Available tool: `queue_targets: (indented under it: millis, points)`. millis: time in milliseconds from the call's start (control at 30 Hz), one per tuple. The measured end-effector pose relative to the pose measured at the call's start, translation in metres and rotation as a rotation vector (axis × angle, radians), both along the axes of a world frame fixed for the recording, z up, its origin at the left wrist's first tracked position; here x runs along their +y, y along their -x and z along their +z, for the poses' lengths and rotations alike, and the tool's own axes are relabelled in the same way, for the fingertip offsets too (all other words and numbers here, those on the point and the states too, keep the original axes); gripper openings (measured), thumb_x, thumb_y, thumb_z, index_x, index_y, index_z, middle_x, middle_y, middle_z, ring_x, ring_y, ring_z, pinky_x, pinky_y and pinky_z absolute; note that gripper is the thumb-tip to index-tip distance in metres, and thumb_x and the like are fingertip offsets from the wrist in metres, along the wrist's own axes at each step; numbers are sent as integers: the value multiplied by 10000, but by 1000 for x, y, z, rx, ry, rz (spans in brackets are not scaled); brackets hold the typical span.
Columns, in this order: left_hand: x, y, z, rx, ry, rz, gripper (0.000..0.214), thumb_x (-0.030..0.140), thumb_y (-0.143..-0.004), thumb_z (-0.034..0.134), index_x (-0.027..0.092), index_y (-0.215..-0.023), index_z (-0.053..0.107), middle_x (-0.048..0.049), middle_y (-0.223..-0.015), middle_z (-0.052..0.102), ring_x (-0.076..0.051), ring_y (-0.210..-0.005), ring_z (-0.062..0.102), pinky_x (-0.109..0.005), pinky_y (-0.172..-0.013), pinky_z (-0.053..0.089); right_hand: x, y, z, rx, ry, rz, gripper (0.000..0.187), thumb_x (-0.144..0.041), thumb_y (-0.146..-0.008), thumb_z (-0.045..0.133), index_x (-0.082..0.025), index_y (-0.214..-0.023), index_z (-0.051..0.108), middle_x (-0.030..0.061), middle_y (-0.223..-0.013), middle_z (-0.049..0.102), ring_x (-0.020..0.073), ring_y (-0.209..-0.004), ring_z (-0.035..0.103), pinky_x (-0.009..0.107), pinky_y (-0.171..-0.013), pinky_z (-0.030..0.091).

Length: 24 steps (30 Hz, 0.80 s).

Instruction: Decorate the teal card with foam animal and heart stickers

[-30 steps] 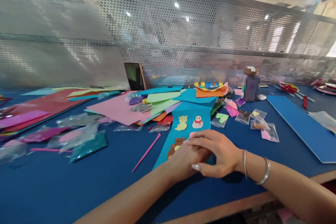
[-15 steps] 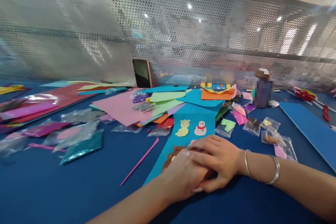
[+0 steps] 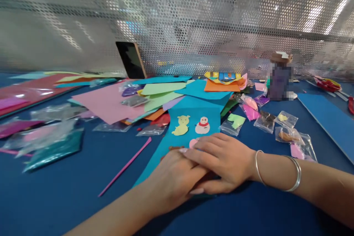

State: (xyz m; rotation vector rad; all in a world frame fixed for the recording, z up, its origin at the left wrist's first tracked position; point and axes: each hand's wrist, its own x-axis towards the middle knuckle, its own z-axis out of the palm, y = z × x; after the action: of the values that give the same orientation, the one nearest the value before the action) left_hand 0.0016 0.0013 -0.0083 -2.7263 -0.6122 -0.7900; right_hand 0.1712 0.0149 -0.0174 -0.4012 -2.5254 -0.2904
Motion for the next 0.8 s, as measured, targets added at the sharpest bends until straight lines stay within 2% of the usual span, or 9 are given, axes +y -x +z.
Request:
queue_targets:
  millis: [67, 167, 367, 467, 567, 633, 800]
  points:
    - [1, -1, 8, -46, -81, -74, 517, 307, -973, 172, 182, -664, 566, -2, -540, 587, -141, -441, 489, -262, -426, 333, -1, 0, 1, 49, -61, -87, 601, -556, -889, 249, -81, -1205, 435, 125, -1015, 612, 244, -962, 509, 368, -775, 395]
    - [4, 1, 8, -55, -124, -100, 483, 300, -973, 220, 167, -656, 558, -11, -549, 585, -141, -478, 526, -258, -455, 365, -5, 1, 3, 96, -202, -219, 610, -595, -862, 273, -93, -1138, 484, 116, -887, 629, 263, -867, 518, 374, -668, 374]
    - [13, -5, -4, -111, -162, -60, 378, 173, -919, 350, 168, -596, 546, -6, -529, 584, -129, -475, 551, -247, -459, 385, -5, -1, 1, 59, -280, -258, 740, -699, -779, 240, -57, -996, 538, 22, -569, 541, 174, -524, 475, 320, -487, 273]
    - [13, -9, -4, -130, -194, -61, 377, 175, -913, 353, 171, -588, 544, -3, -516, 582, -125, -468, 551, -243, -462, 399, -3, -5, 1, -25, -319, -286, 633, -625, -778, 336, -69, -1020, 517, 10, -544, 545, 165, -460, 479, 306, -459, 237]
    - [10, -9, 2, -124, -196, -55, 352, 175, -899, 379, 170, -590, 546, 3, -501, 572, -117, -446, 541, -237, -434, 390, -1, -8, 2, -138, -271, -308, 392, -423, -787, 436, -102, -999, 514, 9, -548, 564, 168, -462, 514, 301, -455, 244]
    - [8, -8, 5, -139, -204, -57, 296, 167, -889, 401, 164, -641, 563, 3, -537, 602, -108, -450, 553, -225, -435, 405, 1, -9, 2, -193, -205, -321, 279, -371, -793, 436, -133, -902, 532, 15, -531, 567, 170, -461, 529, 294, -447, 245]
    - [8, -5, 7, -158, -189, -35, 175, 153, -882, 401, 161, -804, 557, -5, -657, 674, -112, -500, 613, -205, -462, 455, 5, -10, 4, -264, -62, -354, 319, -445, -800, 423, -149, -764, 539, 47, -523, 590, 190, -477, 562, 277, -424, 251]
